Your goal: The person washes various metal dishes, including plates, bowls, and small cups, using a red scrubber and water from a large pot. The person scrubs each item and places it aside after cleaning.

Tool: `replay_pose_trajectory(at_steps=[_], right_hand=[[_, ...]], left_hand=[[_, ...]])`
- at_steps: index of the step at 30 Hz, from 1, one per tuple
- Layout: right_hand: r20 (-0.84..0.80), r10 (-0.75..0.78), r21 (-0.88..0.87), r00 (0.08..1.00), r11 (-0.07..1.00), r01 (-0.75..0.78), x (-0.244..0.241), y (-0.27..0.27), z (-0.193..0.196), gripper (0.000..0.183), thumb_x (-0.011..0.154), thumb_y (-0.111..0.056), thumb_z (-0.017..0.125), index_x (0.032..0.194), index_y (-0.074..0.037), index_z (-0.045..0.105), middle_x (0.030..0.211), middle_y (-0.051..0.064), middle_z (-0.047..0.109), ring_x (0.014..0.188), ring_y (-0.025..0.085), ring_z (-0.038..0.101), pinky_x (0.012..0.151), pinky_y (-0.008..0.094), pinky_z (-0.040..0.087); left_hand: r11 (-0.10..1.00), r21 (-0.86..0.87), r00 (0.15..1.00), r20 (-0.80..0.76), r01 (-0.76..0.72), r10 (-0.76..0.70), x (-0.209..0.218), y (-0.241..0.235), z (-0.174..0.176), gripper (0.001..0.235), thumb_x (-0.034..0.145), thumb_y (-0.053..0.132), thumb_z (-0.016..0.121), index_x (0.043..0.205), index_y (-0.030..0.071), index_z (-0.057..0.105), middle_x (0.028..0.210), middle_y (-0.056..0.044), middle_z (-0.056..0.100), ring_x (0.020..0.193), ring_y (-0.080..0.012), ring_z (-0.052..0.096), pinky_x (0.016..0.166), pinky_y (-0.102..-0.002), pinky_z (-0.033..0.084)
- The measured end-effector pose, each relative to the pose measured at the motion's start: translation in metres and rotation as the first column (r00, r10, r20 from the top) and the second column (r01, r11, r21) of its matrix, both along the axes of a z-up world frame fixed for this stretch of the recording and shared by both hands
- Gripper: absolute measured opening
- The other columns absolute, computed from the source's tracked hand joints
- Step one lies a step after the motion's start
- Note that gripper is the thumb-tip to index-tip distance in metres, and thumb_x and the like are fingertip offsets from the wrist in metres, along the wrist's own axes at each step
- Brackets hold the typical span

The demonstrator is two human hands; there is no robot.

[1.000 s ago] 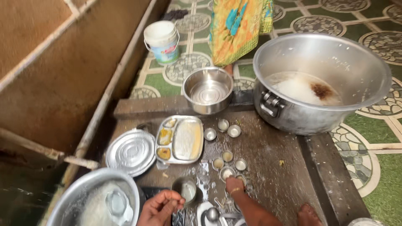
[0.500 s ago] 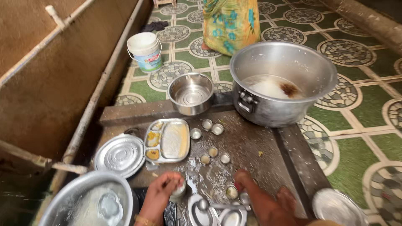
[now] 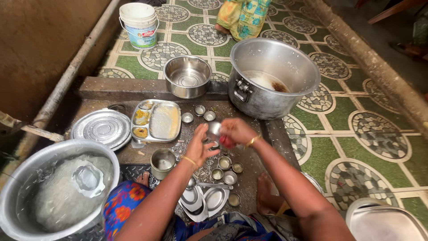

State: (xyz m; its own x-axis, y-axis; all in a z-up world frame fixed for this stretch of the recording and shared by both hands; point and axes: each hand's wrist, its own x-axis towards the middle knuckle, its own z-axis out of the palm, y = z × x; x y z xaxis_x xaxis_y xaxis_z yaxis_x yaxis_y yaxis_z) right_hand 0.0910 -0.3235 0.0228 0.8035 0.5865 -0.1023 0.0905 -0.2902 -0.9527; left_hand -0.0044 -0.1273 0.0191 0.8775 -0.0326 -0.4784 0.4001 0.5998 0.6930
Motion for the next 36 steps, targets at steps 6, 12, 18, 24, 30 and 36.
replay_pose_trajectory(at_steps=[6, 12, 18, 24, 30, 36], right_hand=[[0.389, -0.015, -0.037, 0.921, 0.999, 0.032, -0.086, 0.004, 0.057, 0.019, 0.086, -0.016, 0.076, 0.101, -0.006, 0.070, 0.083, 0.008, 0.076, 0.067, 0.015, 0.072, 0.053, 0.029, 0.056], [-0.022, -0.504, 0.647, 0.863, 0.651, 0.397, -0.068, -0.008, 0.090, 0.021, 0.110, -0.022, 0.061, 0.100, -0.004, 0.057, 0.094, 0.009, 0.068, 0.073, 0.014, 0.063, 0.058, 0.029, 0.051], [0.356, -0.488, 0.471, 0.797, 0.830, 0.297, -0.112, 0.050, 0.053, 0.024, 0.109, -0.016, 0.050, 0.129, -0.005, 0.057, 0.116, 0.012, 0.062, 0.101, 0.021, 0.057, 0.086, 0.034, 0.045], [0.912, -0.013, -0.010, 0.409, 0.999, 0.054, -0.112, 0.031, 0.042, 0.029, 0.101, -0.008, 0.057, 0.130, 0.000, 0.060, 0.127, 0.019, 0.062, 0.125, 0.036, 0.055, 0.108, 0.045, 0.043], [0.860, 0.059, -0.235, 0.507, 0.928, 0.290, -0.096, 0.029, 0.040, 0.017, 0.094, -0.004, 0.057, 0.109, 0.003, 0.060, 0.110, 0.020, 0.063, 0.109, 0.037, 0.060, 0.098, 0.049, 0.049], [-0.305, -0.305, 0.384, 0.902, 0.828, 0.409, -0.092, 0.038, 0.038, 0.023, 0.098, -0.013, 0.054, 0.114, -0.001, 0.065, 0.099, 0.009, 0.066, 0.086, 0.019, 0.065, 0.077, 0.039, 0.055]], left_hand=[[0.970, -0.239, 0.912, 0.389, -0.034, 0.128, 0.022, -0.025, -0.003, 0.046, 0.097, 0.030, 0.067, 0.139, 0.011, 0.059, 0.136, -0.010, 0.063, 0.121, -0.0238, 0.065, 0.097, -0.047, 0.055], [0.945, -0.281, 0.888, 0.460, 0.166, -0.019, 0.019, -0.026, 0.011, 0.034, 0.100, 0.034, 0.059, 0.127, 0.014, 0.063, 0.118, -0.010, 0.071, 0.100, -0.0232, 0.071, 0.080, -0.045, 0.061], [0.926, -0.370, 0.918, 0.386, 0.066, 0.089, 0.017, -0.030, 0.012, 0.039, 0.104, 0.043, 0.052, 0.120, 0.010, 0.067, 0.108, -0.009, 0.071, 0.092, -0.0219, 0.071, 0.079, -0.041, 0.060], [0.968, -0.163, 0.860, 0.503, 0.188, -0.082, 0.024, -0.019, -0.001, 0.037, 0.097, 0.027, 0.053, 0.114, -0.001, 0.070, 0.103, -0.014, 0.074, 0.092, -0.0212, 0.071, 0.083, -0.034, 0.059], [0.985, 0.140, 0.656, 0.754, -0.099, -0.041, 0.028, -0.032, -0.004, 0.035, 0.086, 0.009, 0.058, 0.114, -0.007, 0.071, 0.108, -0.011, 0.073, 0.101, -0.0166, 0.067, 0.094, -0.030, 0.053], [0.943, 0.244, 0.608, 0.791, -0.227, -0.059, 0.017, -0.031, -0.008, 0.027, 0.095, 0.014, 0.057, 0.110, -0.003, 0.069, 0.102, -0.007, 0.071, 0.097, -0.0125, 0.065, 0.089, -0.026, 0.053]])
